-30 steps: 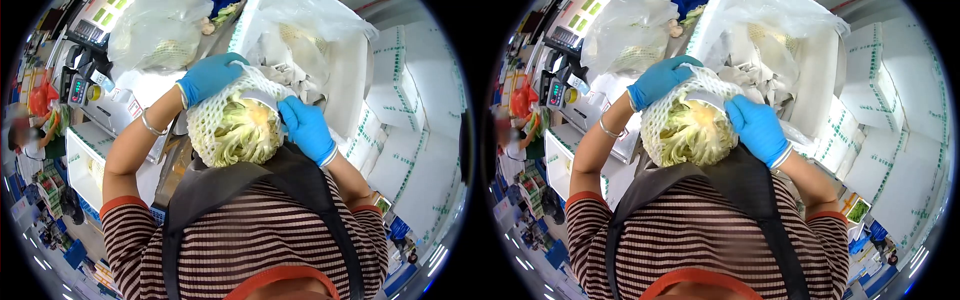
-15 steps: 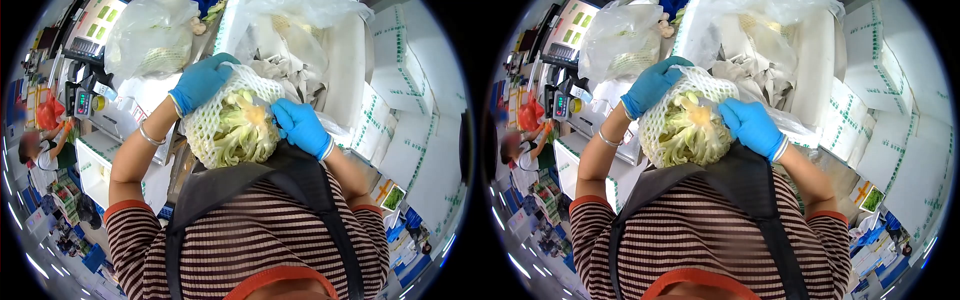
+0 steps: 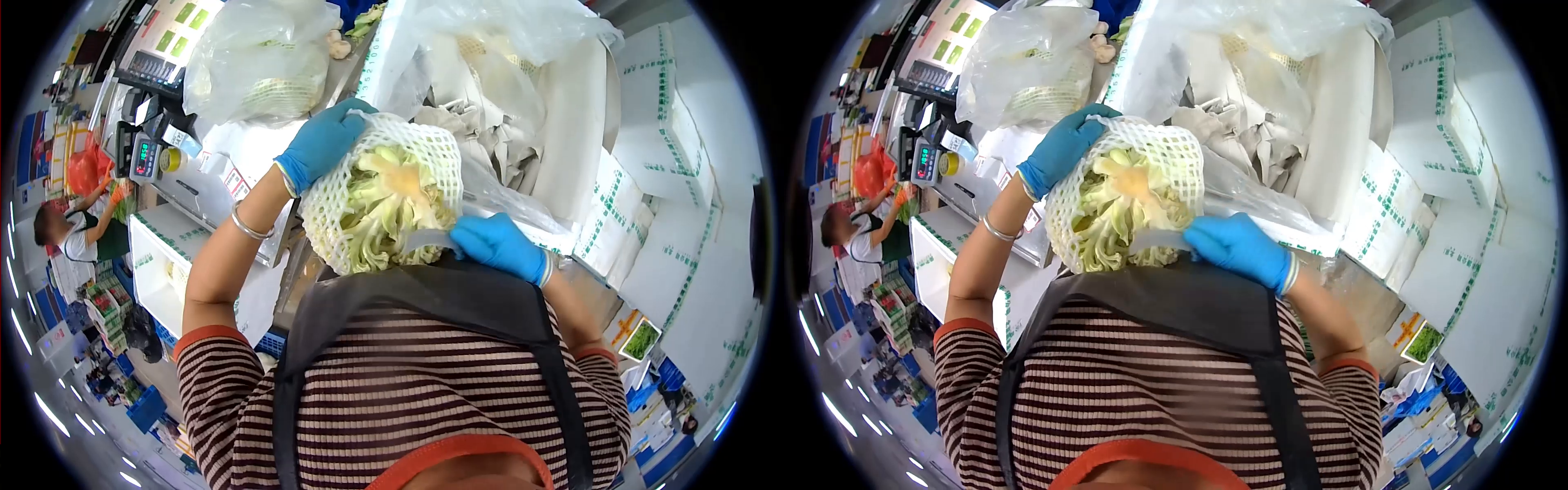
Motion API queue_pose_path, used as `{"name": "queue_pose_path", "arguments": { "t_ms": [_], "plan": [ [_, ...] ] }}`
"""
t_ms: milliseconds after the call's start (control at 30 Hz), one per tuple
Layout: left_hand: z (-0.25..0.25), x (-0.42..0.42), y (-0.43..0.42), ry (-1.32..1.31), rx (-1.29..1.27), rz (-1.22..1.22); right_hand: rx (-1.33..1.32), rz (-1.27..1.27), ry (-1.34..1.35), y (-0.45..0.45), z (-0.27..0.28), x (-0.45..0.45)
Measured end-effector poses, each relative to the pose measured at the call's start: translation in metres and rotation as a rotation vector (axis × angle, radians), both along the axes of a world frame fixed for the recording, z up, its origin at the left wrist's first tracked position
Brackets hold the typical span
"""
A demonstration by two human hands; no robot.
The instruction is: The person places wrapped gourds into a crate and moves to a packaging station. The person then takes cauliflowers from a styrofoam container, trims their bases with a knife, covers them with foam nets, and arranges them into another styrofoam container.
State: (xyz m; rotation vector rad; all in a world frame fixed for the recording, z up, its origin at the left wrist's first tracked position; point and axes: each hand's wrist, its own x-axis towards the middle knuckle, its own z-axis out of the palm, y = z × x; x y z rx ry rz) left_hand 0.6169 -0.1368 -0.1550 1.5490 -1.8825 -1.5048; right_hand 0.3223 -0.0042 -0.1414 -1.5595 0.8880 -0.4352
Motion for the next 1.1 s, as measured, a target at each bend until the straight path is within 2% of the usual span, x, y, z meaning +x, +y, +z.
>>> {"name": "queue_pose_path", "arguments": {
  "t_ms": [67, 100, 167, 233, 300, 333, 367, 433, 500, 533, 567, 600, 633, 667, 700, 733, 767, 800, 833, 867, 900, 933, 967, 1000, 1067, 1100],
  "plan": [
    [0.001, 0.004, 0.002, 0.050, 0.051, 0.011, 0.641, -0.222, -0.273, -0.008, 0.010, -0.023],
    [0.004, 0.001, 0.002, 0.034, 0.034, -0.013, 0.659, -0.307, -0.545, -0.018, 0.001, -0.031],
    [0.014, -0.009, 0.000, -0.034, 0.051, -0.020, 0.475, -0.396, -0.587, -0.030, 0.000, -0.030],
    [0.020, -0.019, -0.001, -0.078, 0.084, -0.018, 0.092, -0.396, -0.121, -0.042, 0.035, 0.009],
    [0.035, -0.027, -0.002, -0.193, 0.087, -0.066, -0.476, -0.268, 0.057, -0.048, 0.041, 0.051],
    [0.040, -0.028, 0.000, -0.249, 0.088, -0.082, -0.662, -0.145, 0.200, -0.052, 0.046, 0.058],
    [0.038, -0.026, 0.004, -0.252, 0.027, -0.070, -0.581, -0.097, 0.192, -0.052, 0.050, 0.058],
    [0.027, -0.011, 0.015, -0.062, 0.016, -0.011, -0.422, 0.012, 0.173, -0.054, 0.056, 0.053],
    [0.023, 0.005, 0.026, 0.097, -0.029, 0.008, -0.316, -0.006, 0.114, -0.067, 0.060, 0.035],
    [0.020, 0.012, 0.033, 0.181, 0.002, 0.065, -0.058, -0.185, -0.014, -0.071, 0.043, 0.012],
    [0.017, 0.017, 0.041, 0.266, 0.030, 0.125, -0.072, -0.375, -0.014, -0.080, 0.037, -0.008],
    [0.015, 0.023, 0.049, 0.353, 0.056, 0.188, 0.029, -0.648, -0.067, -0.084, 0.037, -0.023],
    [0.018, 0.029, 0.059, 0.519, 0.162, 0.250, -0.002, -0.714, -0.085, -0.098, 0.031, -0.043],
    [0.013, 0.037, 0.066, 0.551, 0.076, 0.241, -0.248, -0.742, 0.281, -0.123, 0.011, -0.063],
    [0.012, 0.047, 0.072, 0.512, -0.025, 0.213, -0.571, -0.632, 0.506, -0.143, -0.020, -0.094],
    [0.008, 0.056, 0.076, 0.450, -0.157, 0.208, -0.586, -0.586, 0.335, -0.142, -0.018, -0.080],
    [0.019, 0.065, 0.088, 0.502, -0.206, 0.236, -0.290, -0.568, 0.351, -0.126, 0.017, -0.034],
    [0.028, 0.073, 0.100, 0.532, -0.193, 0.286, -0.232, -0.486, 0.261, -0.111, 0.031, 0.007],
    [0.041, 0.081, 0.113, 0.673, -0.120, 0.349, -0.083, -0.318, 0.099, -0.102, 0.033, 0.032],
    [0.039, 0.091, 0.126, 0.689, -0.207, 0.343, 0.094, -0.197, 0.009, -0.091, 0.028, 0.056],
    [0.041, 0.097, 0.144, 0.847, -0.234, 0.408, 0.308, -0.022, -0.043, -0.079, 0.035, 0.084],
    [0.041, 0.102, 0.163, 1.012, -0.265, 0.465, 0.317, -0.059, 0.080, -0.068, 0.011, 0.094],
    [0.030, 0.117, 0.184, 1.059, -0.318, 0.549, 0.359, 0.023, -0.072, -0.071, -0.017, 0.102],
    [0.022, 0.131, 0.207, 1.038, -0.356, 0.700, 0.356, 0.097, -0.037, -0.072, -0.014, 0.131],
    [0.011, 0.154, 0.264, 1.010, -0.101, 0.868, 0.353, 0.225, 0.062, -0.062, 0.008, 0.192],
    [-0.003, 0.164, 0.289, 1.130, -0.019, 0.867, 0.363, 0.272, 0.112, -0.055, 0.018, 0.221]
  ]
}}
